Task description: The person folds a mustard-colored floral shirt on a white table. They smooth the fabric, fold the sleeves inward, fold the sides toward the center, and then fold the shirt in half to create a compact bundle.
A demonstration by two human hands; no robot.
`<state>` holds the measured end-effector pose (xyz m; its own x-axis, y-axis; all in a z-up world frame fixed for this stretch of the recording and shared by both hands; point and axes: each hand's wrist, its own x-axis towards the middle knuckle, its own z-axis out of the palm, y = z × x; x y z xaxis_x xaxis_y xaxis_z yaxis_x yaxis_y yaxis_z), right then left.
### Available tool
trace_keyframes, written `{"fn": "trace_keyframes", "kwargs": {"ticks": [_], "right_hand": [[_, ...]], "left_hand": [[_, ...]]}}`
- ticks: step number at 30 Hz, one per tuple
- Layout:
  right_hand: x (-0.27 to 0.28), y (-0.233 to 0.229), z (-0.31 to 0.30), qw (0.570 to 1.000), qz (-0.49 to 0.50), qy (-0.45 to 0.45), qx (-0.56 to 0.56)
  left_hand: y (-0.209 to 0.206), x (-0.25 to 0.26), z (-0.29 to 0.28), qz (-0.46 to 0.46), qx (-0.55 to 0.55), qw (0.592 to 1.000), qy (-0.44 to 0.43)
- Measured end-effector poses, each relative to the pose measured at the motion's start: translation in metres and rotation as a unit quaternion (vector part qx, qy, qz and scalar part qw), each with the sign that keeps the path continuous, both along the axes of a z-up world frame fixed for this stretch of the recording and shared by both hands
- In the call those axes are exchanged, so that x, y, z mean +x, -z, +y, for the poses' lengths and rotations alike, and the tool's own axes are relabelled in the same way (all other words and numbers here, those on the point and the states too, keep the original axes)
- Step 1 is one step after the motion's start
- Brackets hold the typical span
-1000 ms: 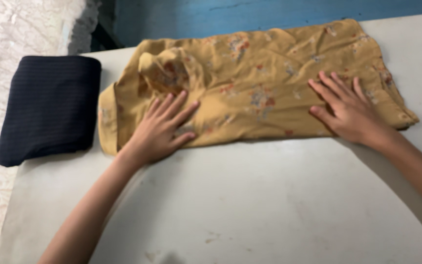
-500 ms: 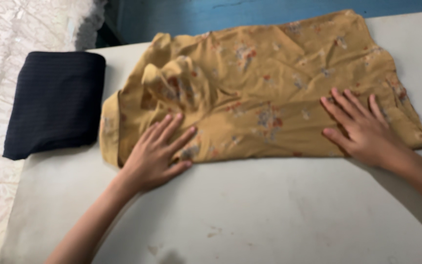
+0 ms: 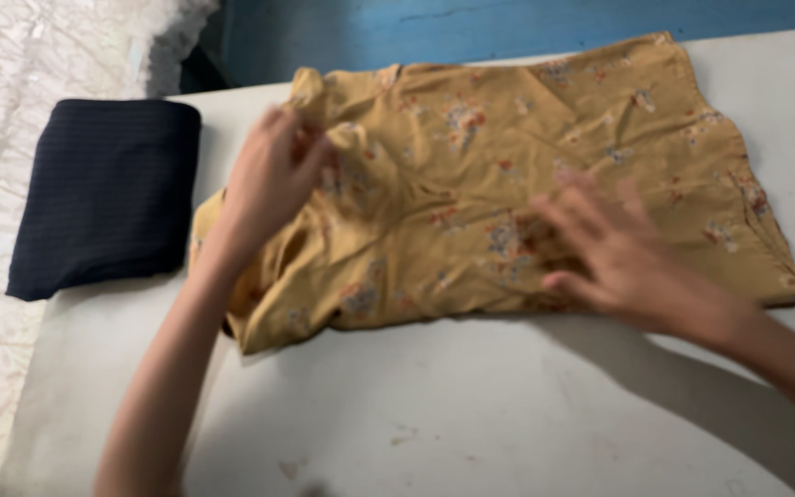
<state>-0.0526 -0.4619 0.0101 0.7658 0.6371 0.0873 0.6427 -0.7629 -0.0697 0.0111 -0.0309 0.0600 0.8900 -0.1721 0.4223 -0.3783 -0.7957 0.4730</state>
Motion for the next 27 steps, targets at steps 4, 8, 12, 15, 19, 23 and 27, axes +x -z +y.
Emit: {"fn": "trace_keyframes", "kwargs": {"ticks": [4, 8, 12, 15, 19, 23, 27], "right_hand": [[0.003, 0.005, 0.058, 0.992, -0.022, -0.114, 0.052], [0.006, 0.016, 0.076, 0.992, -0.006, -0.12, 0.048], [0.005, 0.024, 0.072, 0.99, -0.007, -0.121, 0.071], [0.006, 0.026, 0.071, 0.99, -0.011, -0.121, 0.073], [0.005, 0.025, 0.072, 0.99, -0.014, -0.121, 0.069], [0.004, 0.022, 0.072, 0.991, -0.009, -0.115, 0.065], [0.004, 0.023, 0.073, 0.992, -0.007, -0.108, 0.061]], "left_hand": [[0.009, 0.047, -0.017, -0.08, 0.241, 0.962, -0.1], [0.013, 0.052, -0.029, 0.202, 0.232, 0.949, -0.075], [0.004, 0.041, -0.023, 0.227, 0.274, 0.932, -0.075], [-0.003, 0.035, -0.017, 0.239, 0.275, 0.929, -0.064], [0.001, 0.035, -0.022, 0.183, 0.269, 0.943, -0.072], [0.003, 0.037, -0.034, 0.082, 0.192, 0.974, -0.082], [-0.01, 0.028, -0.047, -0.143, 0.028, 0.987, -0.073]]}}
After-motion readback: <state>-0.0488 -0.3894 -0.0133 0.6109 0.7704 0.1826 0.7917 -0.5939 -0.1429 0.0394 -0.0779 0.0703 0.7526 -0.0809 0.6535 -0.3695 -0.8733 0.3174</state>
